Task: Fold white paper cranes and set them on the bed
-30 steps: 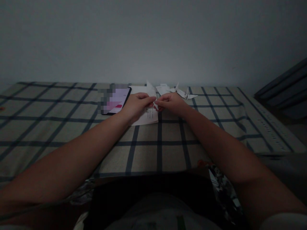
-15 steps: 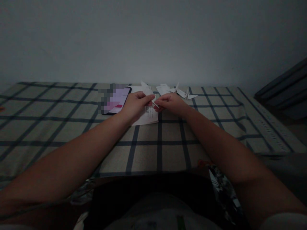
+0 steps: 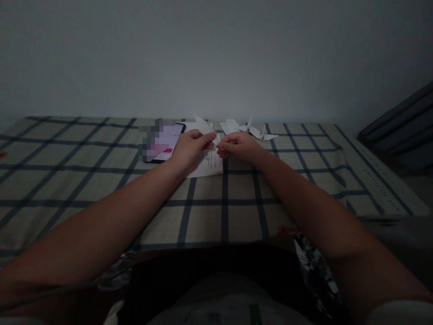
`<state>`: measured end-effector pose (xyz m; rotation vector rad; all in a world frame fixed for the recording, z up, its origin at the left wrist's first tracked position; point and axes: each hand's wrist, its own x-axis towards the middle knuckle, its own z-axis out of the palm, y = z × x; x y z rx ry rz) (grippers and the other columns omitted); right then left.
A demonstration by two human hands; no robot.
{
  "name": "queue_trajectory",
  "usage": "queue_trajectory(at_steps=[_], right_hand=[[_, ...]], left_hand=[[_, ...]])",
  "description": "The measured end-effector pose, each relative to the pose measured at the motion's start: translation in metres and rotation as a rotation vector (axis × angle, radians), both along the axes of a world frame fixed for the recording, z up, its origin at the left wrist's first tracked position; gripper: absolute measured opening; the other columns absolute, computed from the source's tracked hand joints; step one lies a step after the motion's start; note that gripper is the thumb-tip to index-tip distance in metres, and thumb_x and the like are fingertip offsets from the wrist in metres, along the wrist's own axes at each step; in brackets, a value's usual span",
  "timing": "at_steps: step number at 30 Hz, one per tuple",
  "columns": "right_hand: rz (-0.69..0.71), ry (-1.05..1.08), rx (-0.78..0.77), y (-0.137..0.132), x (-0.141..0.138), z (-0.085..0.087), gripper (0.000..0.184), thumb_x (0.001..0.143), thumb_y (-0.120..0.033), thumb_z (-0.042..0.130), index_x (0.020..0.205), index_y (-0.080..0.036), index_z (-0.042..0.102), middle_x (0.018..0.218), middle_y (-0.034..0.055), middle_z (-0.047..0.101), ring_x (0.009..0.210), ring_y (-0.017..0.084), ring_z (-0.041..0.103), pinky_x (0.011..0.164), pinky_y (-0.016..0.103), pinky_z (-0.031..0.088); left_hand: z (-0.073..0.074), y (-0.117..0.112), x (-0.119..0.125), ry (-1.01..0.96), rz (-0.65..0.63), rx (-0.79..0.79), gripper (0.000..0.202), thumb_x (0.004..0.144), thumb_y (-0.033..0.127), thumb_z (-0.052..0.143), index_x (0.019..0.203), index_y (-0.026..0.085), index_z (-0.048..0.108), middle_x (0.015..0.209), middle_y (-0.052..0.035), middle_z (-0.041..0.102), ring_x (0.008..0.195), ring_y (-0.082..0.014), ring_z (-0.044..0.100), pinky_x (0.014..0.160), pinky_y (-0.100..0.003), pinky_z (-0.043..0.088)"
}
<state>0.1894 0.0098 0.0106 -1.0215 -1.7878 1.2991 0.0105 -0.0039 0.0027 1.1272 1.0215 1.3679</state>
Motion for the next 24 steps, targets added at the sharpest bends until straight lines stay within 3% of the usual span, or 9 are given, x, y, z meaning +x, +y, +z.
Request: queue_trajectory(at_steps=[13,18,24], right_hand=[[0.060,-0.040,0.093,-0.0008,0.0011,-0.0033,0.025,0.089,-0.039,0.070,0.089,-0.014,0.072,0.075,0.0033,0.074,0.067,0.012,0.067,0.064,0.024,0.056],[0.094,-0.081,0.237,0.0022,0.0029,-0.0042,0.028,0.092,-0.039,0.064,0.078,-0.014,0.067,0.070,0.0025,0.069,0.064,0.011,0.059,0.062,0.025,0.047],[0.106,-0.069,0.249,0.0028,0.0025,-0.0074,0.032,0.089,-0.046,0.064,0.078,-0.016,0.065,0.068,0.0002,0.063,0.064,0.013,0.057,0.062,0.026,0.046]], left_hand=[[-0.0005,0.0034,-0.0019,-0.055,-0.049,0.017,0.030,0.062,0.027,0.089,0.061,0.016,0.061,0.058,0.0013,0.060,0.053,-0.0089,0.054,0.052,-0.022,0.041],[-0.0030,0.0001,0.0014,-0.088,-0.108,0.025,0.038,0.062,0.035,0.092,0.059,0.017,0.058,0.057,0.0014,0.059,0.053,-0.0098,0.055,0.055,-0.024,0.044],[-0.0014,0.0014,-0.0030,0.043,-0.073,0.056,0.038,0.064,0.040,0.091,0.059,0.017,0.061,0.057,0.0005,0.060,0.050,-0.0097,0.053,0.050,-0.024,0.039]])
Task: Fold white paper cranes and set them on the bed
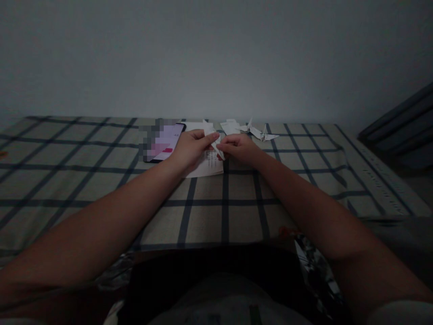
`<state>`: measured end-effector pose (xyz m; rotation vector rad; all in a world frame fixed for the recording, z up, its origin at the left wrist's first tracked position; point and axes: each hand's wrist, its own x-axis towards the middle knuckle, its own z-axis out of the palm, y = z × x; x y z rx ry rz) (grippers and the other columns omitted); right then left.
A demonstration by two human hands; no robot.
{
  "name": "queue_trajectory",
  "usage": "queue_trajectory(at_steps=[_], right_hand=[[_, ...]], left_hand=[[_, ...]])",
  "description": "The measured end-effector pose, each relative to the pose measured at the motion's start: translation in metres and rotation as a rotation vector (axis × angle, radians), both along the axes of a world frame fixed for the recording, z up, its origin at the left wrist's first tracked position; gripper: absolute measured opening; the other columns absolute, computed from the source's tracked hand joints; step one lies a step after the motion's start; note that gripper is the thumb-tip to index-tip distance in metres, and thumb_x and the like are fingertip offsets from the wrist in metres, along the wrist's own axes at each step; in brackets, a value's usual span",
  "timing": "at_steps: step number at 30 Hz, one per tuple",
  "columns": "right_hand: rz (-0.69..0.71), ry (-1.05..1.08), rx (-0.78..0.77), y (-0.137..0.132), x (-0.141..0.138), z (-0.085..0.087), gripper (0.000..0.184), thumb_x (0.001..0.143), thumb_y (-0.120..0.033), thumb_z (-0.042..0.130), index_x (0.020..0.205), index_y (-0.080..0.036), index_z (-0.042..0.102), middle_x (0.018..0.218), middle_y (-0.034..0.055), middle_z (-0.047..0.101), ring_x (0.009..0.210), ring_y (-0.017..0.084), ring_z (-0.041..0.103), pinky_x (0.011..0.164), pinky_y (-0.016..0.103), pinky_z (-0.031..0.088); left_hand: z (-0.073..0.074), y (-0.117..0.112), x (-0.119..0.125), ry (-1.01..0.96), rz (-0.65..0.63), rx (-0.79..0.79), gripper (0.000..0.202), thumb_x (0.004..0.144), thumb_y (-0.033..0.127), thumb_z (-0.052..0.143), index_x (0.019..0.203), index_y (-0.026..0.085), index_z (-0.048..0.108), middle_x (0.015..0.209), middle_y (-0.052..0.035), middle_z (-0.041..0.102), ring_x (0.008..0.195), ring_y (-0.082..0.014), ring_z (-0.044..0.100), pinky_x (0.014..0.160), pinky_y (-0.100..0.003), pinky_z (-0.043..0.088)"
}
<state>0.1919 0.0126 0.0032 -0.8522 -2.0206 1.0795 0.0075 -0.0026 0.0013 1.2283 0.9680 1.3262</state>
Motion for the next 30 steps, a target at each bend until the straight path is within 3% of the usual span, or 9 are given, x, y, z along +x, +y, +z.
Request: queue_trajectory(at_steps=[4,10,17,20,25,30], right_hand=[[-0.027,0.023,0.062,0.0008,-0.0007,0.0009,0.032,0.091,-0.045,0.060,0.078,-0.017,0.065,0.067,-0.0001,0.062,0.064,0.013,0.054,0.061,0.026,0.044],[-0.146,0.037,0.201,0.0015,0.0015,0.0036,0.031,0.092,-0.042,0.063,0.072,-0.018,0.060,0.066,-0.0008,0.059,0.064,0.012,0.051,0.060,0.025,0.041],[-0.074,0.294,-0.025,0.0018,-0.0015,0.0015,0.044,0.086,-0.063,0.067,0.078,-0.020,0.058,0.066,-0.0032,0.059,0.062,0.011,0.057,0.061,0.024,0.051],[-0.064,0.381,-0.089,0.0040,-0.0028,0.0004,0.047,0.078,-0.064,0.075,0.083,-0.020,0.061,0.068,-0.0036,0.062,0.063,0.010,0.061,0.061,0.024,0.054],[-0.067,0.406,-0.135,0.0072,-0.0018,-0.0024,0.043,0.075,-0.058,0.080,0.083,-0.019,0.067,0.071,-0.0024,0.066,0.066,0.010,0.063,0.065,0.024,0.057],[-0.094,0.415,-0.120,0.0063,-0.0010,-0.0040,0.036,0.077,-0.051,0.080,0.086,-0.018,0.071,0.074,-0.0008,0.069,0.069,0.011,0.065,0.071,0.026,0.059]], left_hand=[[0.0021,-0.0020,0.0000,0.054,0.020,0.025,0.040,0.064,0.043,0.092,0.059,0.015,0.064,0.055,-0.0001,0.060,0.049,-0.0085,0.051,0.048,-0.023,0.035],[0.0047,-0.0029,0.0034,-0.150,-0.120,-0.043,0.037,0.059,0.040,0.095,0.073,0.016,0.071,0.070,-0.0008,0.068,0.061,-0.0093,0.060,0.059,-0.021,0.048],[0.0043,-0.0002,0.0005,-0.165,-0.225,-0.049,0.032,0.066,0.037,0.092,0.079,0.015,0.073,0.075,-0.0027,0.071,0.063,-0.0091,0.061,0.061,-0.021,0.049],[0.0034,0.0001,0.0016,-0.173,-0.259,-0.031,0.034,0.067,0.035,0.092,0.086,0.014,0.074,0.080,-0.0038,0.073,0.067,-0.0101,0.064,0.063,-0.021,0.049],[-0.0008,0.0037,0.0026,-0.211,-0.139,-0.015,0.050,0.058,0.028,0.096,0.100,0.018,0.070,0.082,-0.0001,0.071,0.064,-0.0097,0.064,0.061,-0.022,0.052],[-0.0017,0.0033,0.0019,-0.112,0.032,0.067,0.040,0.058,0.028,0.096,0.080,0.018,0.064,0.072,0.0031,0.066,0.060,-0.0086,0.062,0.059,-0.021,0.052]])
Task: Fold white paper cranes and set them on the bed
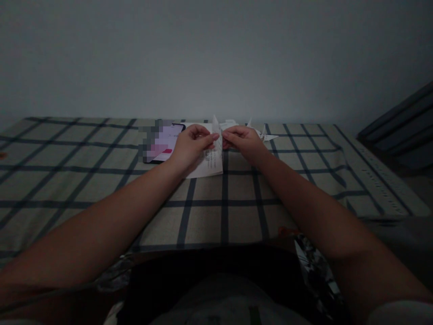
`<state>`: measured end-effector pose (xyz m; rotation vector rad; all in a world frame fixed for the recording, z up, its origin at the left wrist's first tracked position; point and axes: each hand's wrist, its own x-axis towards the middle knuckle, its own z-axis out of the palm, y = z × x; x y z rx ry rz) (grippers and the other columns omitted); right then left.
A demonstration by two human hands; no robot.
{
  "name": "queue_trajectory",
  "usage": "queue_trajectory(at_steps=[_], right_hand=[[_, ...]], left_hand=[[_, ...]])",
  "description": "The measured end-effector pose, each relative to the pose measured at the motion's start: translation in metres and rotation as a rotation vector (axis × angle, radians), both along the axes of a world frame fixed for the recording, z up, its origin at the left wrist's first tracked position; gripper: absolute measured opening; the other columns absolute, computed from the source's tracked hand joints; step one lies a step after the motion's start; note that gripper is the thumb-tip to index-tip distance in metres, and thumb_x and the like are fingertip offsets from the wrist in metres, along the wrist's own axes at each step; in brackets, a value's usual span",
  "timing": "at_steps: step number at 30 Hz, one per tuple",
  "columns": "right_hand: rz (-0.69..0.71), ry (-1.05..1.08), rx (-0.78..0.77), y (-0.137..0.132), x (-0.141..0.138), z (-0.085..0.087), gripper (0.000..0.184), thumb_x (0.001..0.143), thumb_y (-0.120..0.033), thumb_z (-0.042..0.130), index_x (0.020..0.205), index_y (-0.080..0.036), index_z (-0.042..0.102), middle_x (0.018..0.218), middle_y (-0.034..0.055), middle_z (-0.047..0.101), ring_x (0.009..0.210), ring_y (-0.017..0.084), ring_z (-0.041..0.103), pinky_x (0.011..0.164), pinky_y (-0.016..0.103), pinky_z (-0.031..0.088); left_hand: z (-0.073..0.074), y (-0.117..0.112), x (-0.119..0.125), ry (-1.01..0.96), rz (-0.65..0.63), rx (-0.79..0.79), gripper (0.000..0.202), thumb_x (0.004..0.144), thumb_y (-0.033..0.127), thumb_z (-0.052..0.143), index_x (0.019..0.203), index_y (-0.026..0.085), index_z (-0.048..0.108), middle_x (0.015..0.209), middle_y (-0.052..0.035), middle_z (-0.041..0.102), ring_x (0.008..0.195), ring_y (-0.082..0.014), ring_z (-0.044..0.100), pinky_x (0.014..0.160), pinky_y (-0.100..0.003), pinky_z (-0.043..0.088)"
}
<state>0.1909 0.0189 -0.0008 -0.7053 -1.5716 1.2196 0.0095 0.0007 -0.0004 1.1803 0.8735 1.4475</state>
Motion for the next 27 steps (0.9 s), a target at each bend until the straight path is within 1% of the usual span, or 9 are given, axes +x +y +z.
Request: queue_trajectory(at_steps=[3,6,9,13,17,19,22,24,27], right_hand=[[-0.037,-0.023,0.005,-0.002,0.000,0.002,0.034,0.077,-0.049,0.080,0.084,-0.017,0.071,0.074,0.0001,0.070,0.069,0.012,0.065,0.072,0.028,0.059],[-0.085,-0.073,0.033,-0.004,0.000,0.004,0.033,0.078,-0.049,0.078,0.084,-0.017,0.071,0.075,0.0011,0.070,0.071,0.012,0.065,0.073,0.029,0.059],[-0.130,-0.128,0.081,-0.005,0.000,0.005,0.032,0.078,-0.048,0.077,0.084,-0.017,0.070,0.075,0.0015,0.070,0.072,0.013,0.065,0.074,0.030,0.058],[-0.169,-0.214,0.215,-0.006,0.000,0.006,0.027,0.081,-0.043,0.073,0.085,-0.017,0.071,0.079,0.0034,0.071,0.075,0.015,0.065,0.074,0.031,0.055],[-0.208,-0.299,0.341,-0.006,0.001,0.006,0.021,0.083,-0.037,0.069,0.085,-0.017,0.071,0.083,0.0051,0.070,0.078,0.016,0.063,0.074,0.031,0.053],[-0.216,-0.282,0.325,-0.005,0.000,0.005,0.021,0.083,-0.038,0.068,0.086,-0.017,0.068,0.083,0.0044,0.069,0.076,0.016,0.062,0.073,0.030,0.052],[-0.193,-0.191,0.237,-0.002,-0.002,0.002,0.024,0.081,-0.038,0.070,0.095,-0.020,0.062,0.082,0.0012,0.066,0.075,0.013,0.062,0.072,0.027,0.052],[-0.165,-0.138,0.183,0.000,-0.002,0.001,0.029,0.082,-0.038,0.071,0.103,-0.022,0.058,0.081,-0.0012,0.063,0.074,0.012,0.063,0.072,0.026,0.053],[-0.099,-0.126,0.165,0.002,0.000,0.001,0.026,0.084,-0.037,0.068,0.104,-0.022,0.060,0.083,-0.0010,0.064,0.076,0.012,0.063,0.075,0.027,0.054]], left_hand=[[0.003,-0.004,0.001,0.082,0.030,0.003,0.035,0.060,0.032,0.094,0.079,0.016,0.069,0.073,-0.0005,0.069,0.063,-0.0107,0.064,0.064,-0.024,0.054],[0.007,-0.009,0.001,0.149,0.066,0.001,0.037,0.061,0.039,0.093,0.082,0.015,0.075,0.080,-0.0052,0.075,0.072,-0.0154,0.069,0.073,-0.029,0.057],[0.009,-0.014,0.001,0.243,0.082,0.039,0.037,0.066,0.045,0.090,0.085,0.015,0.078,0.082,-0.0076,0.077,0.077,-0.0186,0.071,0.078,-0.032,0.058],[0.009,-0.017,-0.001,0.371,0.104,0.119,0.037,0.069,0.049,0.087,0.086,0.017,0.081,0.086,-0.0087,0.079,0.084,-0.0214,0.072,0.081,-0.032,0.057],[0.007,-0.014,-0.001,0.334,0.074,0.086,0.040,0.067,0.050,0.089,0.085,0.016,0.081,0.084,-0.0085,0.079,0.080,-0.0203,0.071,0.079,-0.031,0.057],[0.006,-0.011,-0.001,0.294,0.055,0.071,0.039,0.068,0.050,0.088,0.085,0.015,0.081,0.084,-0.0078,0.078,0.077,-0.0187,0.070,0.077,-0.031,0.058],[0.005,-0.009,-0.001,0.279,0.070,0.066,0.034,0.073,0.046,0.084,0.084,0.014,0.078,0.078,-0.0059,0.075,0.071,-0.0164,0.069,0.074,-0.029,0.058],[0.006,-0.009,-0.001,0.255,0.069,0.044,0.032,0.074,0.039,0.084,0.094,0.015,0.078,0.075,-0.0040,0.074,0.068,-0.0152,0.069,0.072,-0.028,0.058],[0.007,-0.008,-0.001,0.187,0.030,0.010,0.046,0.071,0.031,0.085,0.114,0.019,0.073,0.074,-0.0015,0.073,0.065,-0.0135,0.068,0.070,-0.027,0.059]])
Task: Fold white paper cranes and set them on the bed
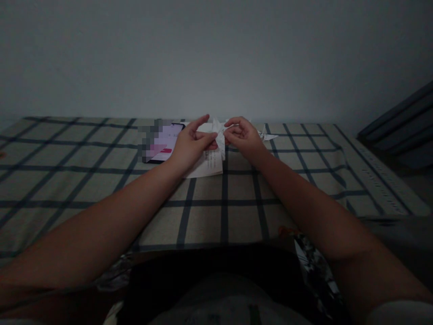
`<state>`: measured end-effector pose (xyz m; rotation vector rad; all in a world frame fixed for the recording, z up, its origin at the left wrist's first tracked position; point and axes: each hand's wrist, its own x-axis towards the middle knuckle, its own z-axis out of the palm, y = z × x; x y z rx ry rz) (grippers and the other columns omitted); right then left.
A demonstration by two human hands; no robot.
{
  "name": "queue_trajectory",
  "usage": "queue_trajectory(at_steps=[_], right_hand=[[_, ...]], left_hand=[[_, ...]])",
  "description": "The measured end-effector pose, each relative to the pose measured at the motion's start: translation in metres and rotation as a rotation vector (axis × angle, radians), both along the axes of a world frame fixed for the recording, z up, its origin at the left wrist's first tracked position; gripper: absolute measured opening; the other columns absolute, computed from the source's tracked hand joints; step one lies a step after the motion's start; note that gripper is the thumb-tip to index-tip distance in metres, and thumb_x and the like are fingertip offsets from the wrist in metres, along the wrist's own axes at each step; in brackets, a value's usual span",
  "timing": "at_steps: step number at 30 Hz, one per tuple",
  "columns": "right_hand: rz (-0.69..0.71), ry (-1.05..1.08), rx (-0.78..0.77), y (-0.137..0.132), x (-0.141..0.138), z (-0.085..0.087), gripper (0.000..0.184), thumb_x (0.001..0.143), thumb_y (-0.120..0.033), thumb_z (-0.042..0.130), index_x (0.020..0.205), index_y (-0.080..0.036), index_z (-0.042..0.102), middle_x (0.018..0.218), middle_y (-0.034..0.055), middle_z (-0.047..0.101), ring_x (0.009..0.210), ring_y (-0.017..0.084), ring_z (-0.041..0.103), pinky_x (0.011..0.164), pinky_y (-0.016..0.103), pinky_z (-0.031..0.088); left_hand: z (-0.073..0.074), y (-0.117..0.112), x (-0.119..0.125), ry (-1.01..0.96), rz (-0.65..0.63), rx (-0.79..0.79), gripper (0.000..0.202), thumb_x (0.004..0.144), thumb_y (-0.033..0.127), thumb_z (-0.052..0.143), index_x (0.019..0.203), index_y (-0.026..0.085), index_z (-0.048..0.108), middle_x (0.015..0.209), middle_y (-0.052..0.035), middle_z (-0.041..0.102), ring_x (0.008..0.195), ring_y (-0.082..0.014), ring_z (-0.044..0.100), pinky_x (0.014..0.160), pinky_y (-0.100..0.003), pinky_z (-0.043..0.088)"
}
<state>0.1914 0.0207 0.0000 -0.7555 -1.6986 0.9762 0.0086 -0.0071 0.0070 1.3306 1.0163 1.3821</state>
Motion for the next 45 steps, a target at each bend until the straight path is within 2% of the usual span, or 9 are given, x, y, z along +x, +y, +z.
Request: queue_trajectory(at_steps=[5,8,15,25,31,37,40,43,45], right_hand=[[0.084,-0.122,0.047,-0.001,0.007,0.006,0.024,0.082,-0.034,0.069,0.099,-0.018,0.073,0.096,0.0049,0.071,0.088,0.016,0.065,0.085,0.033,0.055],[0.064,-0.159,0.100,-0.004,0.009,0.011,0.025,0.079,-0.034,0.074,0.100,-0.019,0.077,0.102,0.0063,0.074,0.097,0.019,0.066,0.091,0.036,0.053],[-0.002,-0.174,0.137,0.000,0.012,0.009,0.024,0.084,-0.042,0.073,0.088,-0.019,0.078,0.088,0.0045,0.074,0.086,0.017,0.065,0.083,0.033,0.051],[-0.046,-0.127,-0.007,0.002,0.009,0.005,0.026,0.082,-0.042,0.074,0.083,-0.016,0.073,0.078,0.0032,0.070,0.077,0.015,0.063,0.075,0.029,0.052],[0.001,-0.045,-0.080,-0.005,0.003,0.008,0.030,0.076,-0.045,0.079,0.082,-0.017,0.071,0.078,0.0022,0.071,0.077,0.014,0.063,0.075,0.029,0.053],[0.011,-0.011,-0.128,-0.002,-0.003,0.002,0.032,0.076,-0.045,0.079,0.086,-0.018,0.064,0.079,0.0004,0.067,0.075,0.012,0.063,0.074,0.027,0.054],[0.027,0.058,-0.142,0.005,-0.005,-0.006,0.040,0.074,-0.042,0.082,0.096,-0.021,0.056,0.078,-0.0033,0.063,0.074,0.011,0.064,0.071,0.026,0.055],[0.047,0.029,-0.102,0.008,-0.004,-0.010,0.040,0.074,-0.038,0.081,0.099,-0.022,0.054,0.078,-0.0043,0.061,0.075,0.011,0.063,0.072,0.025,0.054],[0.062,0.016,-0.085,0.008,-0.003,-0.011,0.039,0.074,-0.036,0.080,0.100,-0.022,0.055,0.080,-0.0037,0.061,0.077,0.012,0.064,0.073,0.025,0.055]], left_hand=[[0.001,0.004,0.000,-0.098,-0.014,-0.056,0.027,0.069,0.028,0.084,0.093,0.017,0.076,0.080,-0.0033,0.073,0.065,-0.0114,0.066,0.063,-0.023,0.057],[0.001,0.006,-0.002,-0.138,-0.026,-0.113,0.025,0.069,0.026,0.082,0.092,0.017,0.077,0.081,-0.0038,0.073,0.064,-0.0106,0.064,0.061,-0.022,0.056],[0.001,0.004,-0.004,-0.177,-0.182,-0.150,0.014,0.069,0.022,0.078,0.081,0.016,0.077,0.076,-0.0044,0.072,0.069,-0.0120,0.066,0.067,-0.022,0.058],[0.003,-0.001,-0.003,0.026,-0.047,0.000,0.043,0.059,0.042,0.094,0.087,0.016,0.077,0.086,-0.0065,0.076,0.073,-0.0165,0.070,0.076,-0.033,0.059],[0.005,-0.004,-0.004,0.160,0.062,0.103,0.027,0.073,0.039,0.084,0.080,0.015,0.074,0.073,-0.0043,0.072,0.067,-0.0147,0.067,0.070,-0.028,0.055],[0.005,-0.004,-0.006,0.330,0.125,0.226,0.016,0.075,0.031,0.078,0.073,0.016,0.072,0.072,-0.0046,0.072,0.069,-0.0166,0.066,0.067,-0.027,0.051],[0.001,-0.003,-0.005,0.352,0.121,0.245,0.014,0.075,0.029,0.076,0.081,0.017,0.073,0.076,-0.0043,0.074,0.071,-0.0165,0.067,0.067,-0.026,0.050],[-0.003,-0.001,-0.005,0.315,0.060,0.235,0.032,0.072,0.026,0.078,0.103,0.018,0.075,0.078,-0.0028,0.075,0.071,-0.0166,0.069,0.067,-0.025,0.051],[-0.004,0.000,-0.006,0.312,0.046,0.224,0.034,0.072,0.027,0.078,0.105,0.017,0.076,0.079,-0.0036,0.075,0.071,-0.0168,0.069,0.069,-0.027,0.052]])
